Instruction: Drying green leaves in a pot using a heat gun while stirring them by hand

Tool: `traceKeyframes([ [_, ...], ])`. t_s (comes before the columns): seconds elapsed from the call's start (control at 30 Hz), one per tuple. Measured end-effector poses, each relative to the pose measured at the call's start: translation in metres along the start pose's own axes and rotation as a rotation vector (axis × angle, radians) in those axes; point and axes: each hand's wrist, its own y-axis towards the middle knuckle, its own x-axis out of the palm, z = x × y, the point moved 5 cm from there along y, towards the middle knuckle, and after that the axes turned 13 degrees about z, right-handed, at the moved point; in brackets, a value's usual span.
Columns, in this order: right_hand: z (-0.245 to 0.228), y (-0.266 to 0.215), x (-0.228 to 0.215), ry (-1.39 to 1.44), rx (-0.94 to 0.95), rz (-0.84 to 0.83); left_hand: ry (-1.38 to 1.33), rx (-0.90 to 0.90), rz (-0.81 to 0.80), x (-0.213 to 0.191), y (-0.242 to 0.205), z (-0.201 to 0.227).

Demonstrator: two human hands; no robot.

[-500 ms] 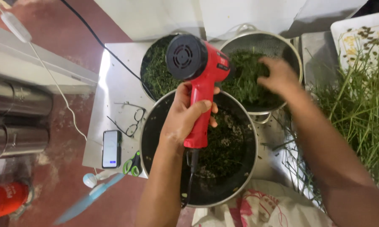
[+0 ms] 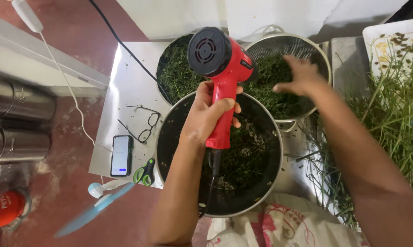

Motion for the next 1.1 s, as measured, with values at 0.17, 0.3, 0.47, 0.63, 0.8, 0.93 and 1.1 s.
traceKeyframes([
  [0.17,0.068,0.084,0.073,-0.011,-0.302,0.088,-0.024,0.031,-0.015,-0.003,0.008,-0.011],
  [0.3,0.040,0.042,0.023,0.195,-0.289,0.151,-0.052,0.037,0.006,-0.005,0.011,-0.015],
  [0.47,0.007,-0.008,-0.032,0.173,-0.283,0.210,-0.043,0.049,-0.017,-0.003,0.008,-0.008],
  [0.63,-0.006,-0.038,-0.062,0.211,-0.345,0.372,-0.044,0.039,-0.031,-0.004,0.010,-0.010],
  [0.8,-0.007,-0.047,-0.079,0.347,-0.783,0.691,-0.056,0.038,-0.044,-0.004,0.007,-0.008],
  [0.93,-0.014,-0.067,-0.088,0.631,-0.773,0.711,-0.093,0.034,-0.071,-0.005,0.008,-0.013],
  [1.1,-0.022,-0.081,-0.112,0.596,-1.268,0.953,-0.107,0.045,-0.073,-0.005,0.011,-0.014],
])
